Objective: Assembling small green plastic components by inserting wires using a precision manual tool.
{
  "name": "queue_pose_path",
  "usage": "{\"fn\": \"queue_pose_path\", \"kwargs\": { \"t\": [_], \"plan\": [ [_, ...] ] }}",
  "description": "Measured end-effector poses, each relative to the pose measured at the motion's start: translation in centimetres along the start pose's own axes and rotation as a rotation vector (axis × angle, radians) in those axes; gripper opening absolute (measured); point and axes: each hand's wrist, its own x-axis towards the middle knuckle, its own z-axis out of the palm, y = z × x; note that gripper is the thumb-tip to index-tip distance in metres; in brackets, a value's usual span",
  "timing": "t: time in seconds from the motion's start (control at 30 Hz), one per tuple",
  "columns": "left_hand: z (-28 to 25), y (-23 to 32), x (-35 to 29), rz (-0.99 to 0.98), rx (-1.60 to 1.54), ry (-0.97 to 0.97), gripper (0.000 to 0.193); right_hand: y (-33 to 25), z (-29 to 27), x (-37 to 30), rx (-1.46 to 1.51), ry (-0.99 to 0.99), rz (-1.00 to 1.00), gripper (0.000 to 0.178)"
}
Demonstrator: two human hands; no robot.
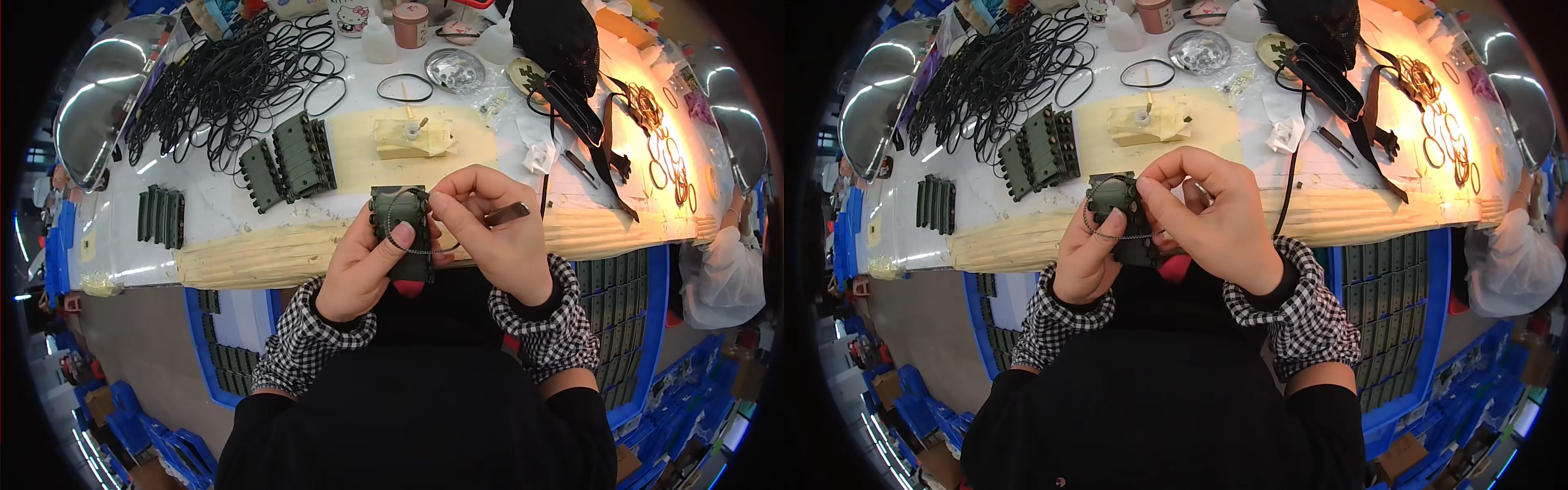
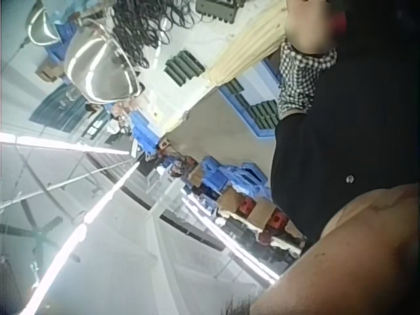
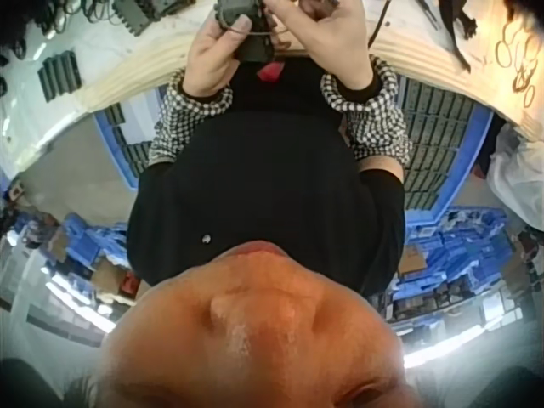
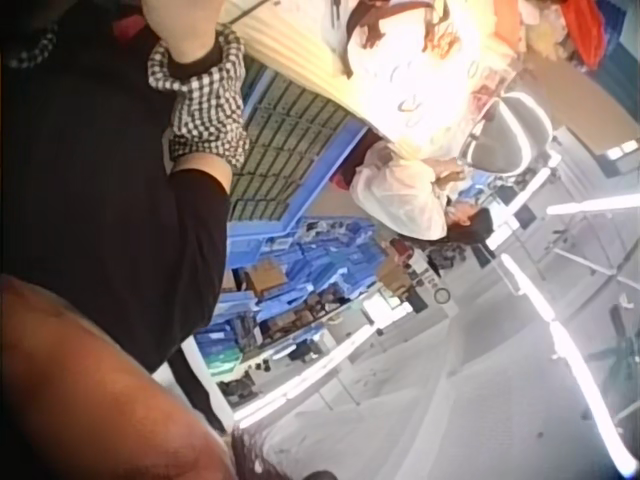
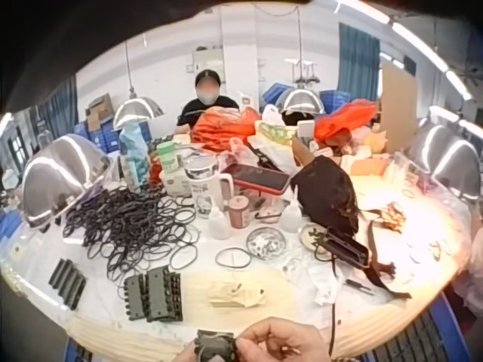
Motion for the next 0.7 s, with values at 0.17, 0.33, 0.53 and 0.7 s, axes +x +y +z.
{"fn": "queue_pose_path", "kwargs": {
  "t": [0.17, 0.33, 0.53, 0.7],
  "plan": [
    [0.4, 0.2, 0.0, 0.013, 0.05, 0.045, 0.034, 0.5, -0.2, 0.0, -0.039, 0.001, -0.048, 0.009],
    [0.0, 0.1, -0.2, -0.005, 0.1, 0.045, 0.035, 1.1, -1.0, 0.3, -0.069, -0.038, -0.038, 0.009],
    [0.0, 0.1, -0.1, -0.014, 0.128, 0.051, 0.034, 0.8, -1.2, 0.3, -0.054, -0.06, -0.01, 0.009],
    [-0.2, 0.0, -0.3, -0.024, 0.152, 0.054, 0.034, -1.3, -1.1, 0.3, -0.06, -0.139, 0.108, 0.009]
  ]
}}
